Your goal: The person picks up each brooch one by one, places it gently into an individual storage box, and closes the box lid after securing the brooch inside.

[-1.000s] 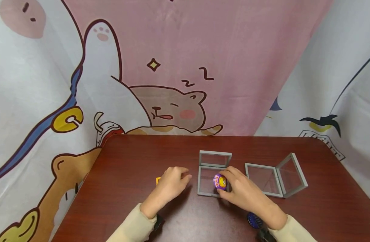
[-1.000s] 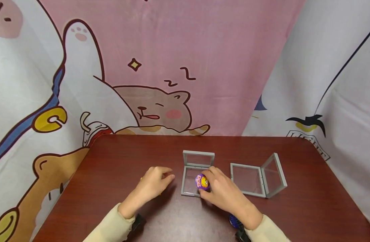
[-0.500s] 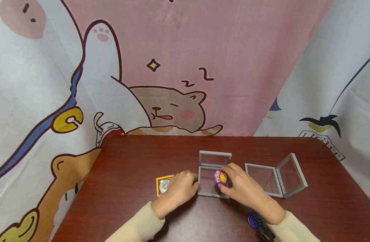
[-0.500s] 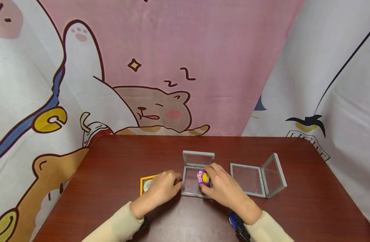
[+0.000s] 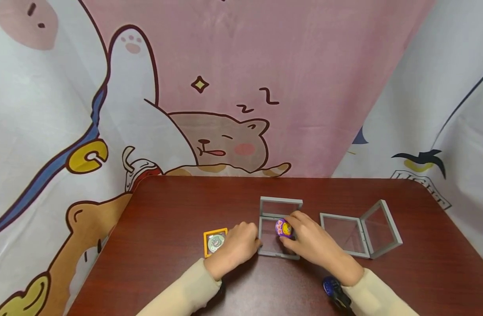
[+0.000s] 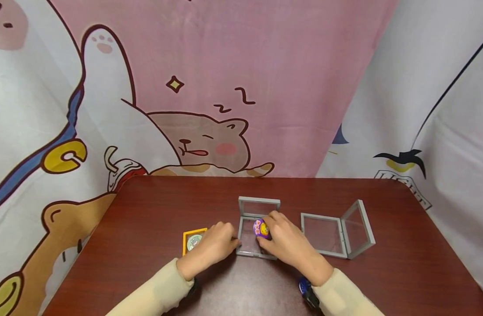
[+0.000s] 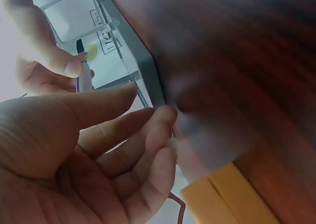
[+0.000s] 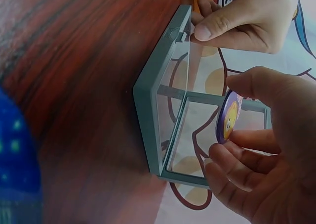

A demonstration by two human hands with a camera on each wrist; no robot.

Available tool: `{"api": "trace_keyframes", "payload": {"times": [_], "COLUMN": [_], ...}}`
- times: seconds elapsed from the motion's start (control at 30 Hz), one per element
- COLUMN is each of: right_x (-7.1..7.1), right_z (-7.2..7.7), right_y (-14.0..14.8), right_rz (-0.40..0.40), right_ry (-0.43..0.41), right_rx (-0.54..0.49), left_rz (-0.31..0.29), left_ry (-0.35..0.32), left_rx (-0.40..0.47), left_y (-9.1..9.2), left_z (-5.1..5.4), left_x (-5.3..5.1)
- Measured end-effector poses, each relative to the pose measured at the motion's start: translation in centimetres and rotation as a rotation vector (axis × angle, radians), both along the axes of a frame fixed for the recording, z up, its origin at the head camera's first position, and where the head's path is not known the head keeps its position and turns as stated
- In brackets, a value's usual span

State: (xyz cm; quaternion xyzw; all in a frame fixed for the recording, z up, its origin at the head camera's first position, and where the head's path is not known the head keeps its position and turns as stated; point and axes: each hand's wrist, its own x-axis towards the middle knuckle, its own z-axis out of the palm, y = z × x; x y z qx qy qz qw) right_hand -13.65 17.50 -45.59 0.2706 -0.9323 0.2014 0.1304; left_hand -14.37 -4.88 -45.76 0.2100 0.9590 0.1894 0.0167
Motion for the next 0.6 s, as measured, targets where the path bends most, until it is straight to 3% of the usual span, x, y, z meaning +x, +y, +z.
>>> {"api": "trace_keyframes", "payload": {"times": [0.6], "right_x": [-0.82], "right_z": [-0.35], "right_y": [-0.98], "right_rz": [-0.007], "right_ry": [-0.139], "right_rx": [0.028], "left_rz": [0.013], "left_ry": [-0.008], "left_rx": [-0.021], "left_y": [0.5], "left_z": [-0.13], "left_x": [0.17]}}
